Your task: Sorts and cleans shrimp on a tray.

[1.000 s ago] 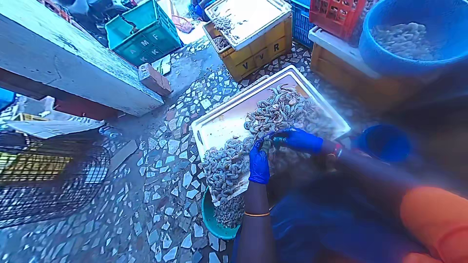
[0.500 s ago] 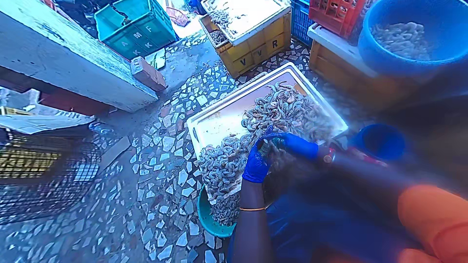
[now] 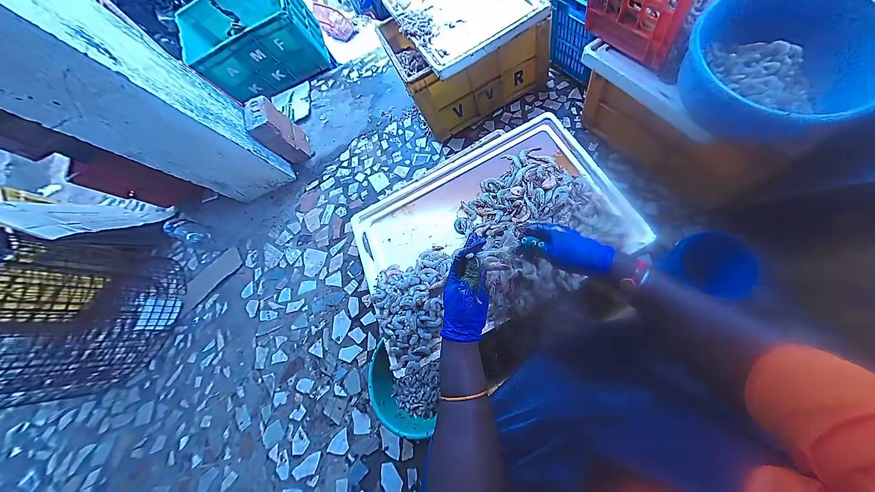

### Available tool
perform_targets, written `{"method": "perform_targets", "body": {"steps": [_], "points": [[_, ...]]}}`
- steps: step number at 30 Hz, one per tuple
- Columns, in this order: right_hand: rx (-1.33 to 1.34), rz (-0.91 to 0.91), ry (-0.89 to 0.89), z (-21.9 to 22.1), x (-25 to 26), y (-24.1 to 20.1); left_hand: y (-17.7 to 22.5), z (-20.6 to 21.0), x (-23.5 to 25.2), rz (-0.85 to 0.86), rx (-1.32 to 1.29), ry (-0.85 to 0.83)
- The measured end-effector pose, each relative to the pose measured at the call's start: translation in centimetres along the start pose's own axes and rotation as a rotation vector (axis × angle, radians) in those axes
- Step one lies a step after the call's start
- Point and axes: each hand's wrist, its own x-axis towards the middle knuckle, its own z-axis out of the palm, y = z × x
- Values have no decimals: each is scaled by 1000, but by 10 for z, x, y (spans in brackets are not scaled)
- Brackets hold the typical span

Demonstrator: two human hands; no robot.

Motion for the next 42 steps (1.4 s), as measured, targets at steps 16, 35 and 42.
{"method": "perform_targets", "body": {"steps": [16, 35, 42], "points": [[-652, -171, -3, 21, 0, 17, 22, -15, 8, -39, 799, 596], [-985, -75, -38, 49, 17, 42, 17, 18, 0, -346, 1550, 113], [-949, -16, -69, 54, 14, 30, 23, 23, 0, -358, 1485, 120]]}}
